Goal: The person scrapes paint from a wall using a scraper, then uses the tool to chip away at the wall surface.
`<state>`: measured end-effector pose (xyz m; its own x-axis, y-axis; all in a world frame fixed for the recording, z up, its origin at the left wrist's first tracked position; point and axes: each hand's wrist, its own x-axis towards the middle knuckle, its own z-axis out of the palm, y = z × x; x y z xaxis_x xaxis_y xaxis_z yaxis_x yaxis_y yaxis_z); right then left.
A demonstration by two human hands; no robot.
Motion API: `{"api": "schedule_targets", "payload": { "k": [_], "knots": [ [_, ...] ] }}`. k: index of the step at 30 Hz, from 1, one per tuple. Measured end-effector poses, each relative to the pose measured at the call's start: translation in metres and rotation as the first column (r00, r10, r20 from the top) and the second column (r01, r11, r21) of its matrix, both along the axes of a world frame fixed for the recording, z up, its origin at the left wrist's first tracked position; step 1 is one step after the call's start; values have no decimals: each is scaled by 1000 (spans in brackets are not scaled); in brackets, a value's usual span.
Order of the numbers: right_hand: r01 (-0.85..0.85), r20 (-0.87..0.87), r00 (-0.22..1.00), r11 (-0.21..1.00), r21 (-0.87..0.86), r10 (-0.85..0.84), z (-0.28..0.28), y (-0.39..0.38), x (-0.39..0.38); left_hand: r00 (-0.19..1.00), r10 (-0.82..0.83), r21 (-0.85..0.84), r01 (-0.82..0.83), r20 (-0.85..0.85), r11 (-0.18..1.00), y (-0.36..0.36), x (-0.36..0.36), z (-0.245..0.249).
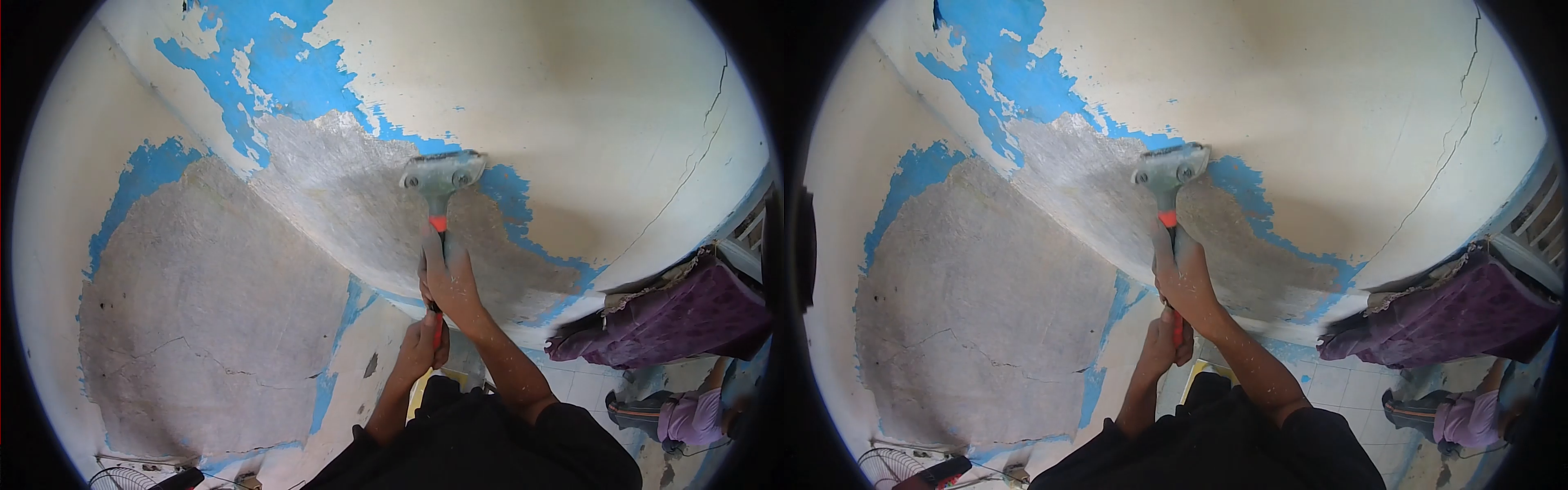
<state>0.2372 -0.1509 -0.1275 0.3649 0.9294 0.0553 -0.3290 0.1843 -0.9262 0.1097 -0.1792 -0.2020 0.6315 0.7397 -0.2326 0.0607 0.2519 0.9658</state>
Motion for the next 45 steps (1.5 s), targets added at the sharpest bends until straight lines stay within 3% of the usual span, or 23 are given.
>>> {"api": "schedule_targets", "payload": {
  "k": [2,5,8,12,16,20,27,33,40,45],
  "knots": [
    [-1,10,1000,1000,2,1,3,2,0,1000,-12,31,12,14,999,4,0,8],
    [10,2,1000,999,-46,-10,-34,0,-7,998,-57,-27,56,-11,998,-2,-11,-24],
    [11,-1,1000,997,-77,-11,-58,0,-10,999,-33,-157,32,-6,987,-6,-19,-50],
    [-29,-50,998,1000,-2,29,-20,5,-11,997,-20,34,23,-70,999,9,-23,-16],
    [-62,-58,996,997,52,65,2,6,-9,997,27,22,-26,-73,999,10,-20,12],
    [-73,-105,992,997,-5,72,-39,1,-14,991,-4,18,6,-131,1000,0,-31,-21],
    [-70,-147,986,997,35,75,-19,7,-15,980,23,79,-7,-196,997,12,-33,10],
    [-61,-116,991,998,3,61,-48,1,-19,987,-36,11,39,-155,999,2,-39,-21],
    [-52,-162,985,996,75,64,-1,3,-11,979,32,106,-11,-201,994,14,-34,19],
    [-64,-148,987,998,18,66,-43,-1,-18,983,-17,16,21,-184,1000,-1,-38,-20]
  ]
}}
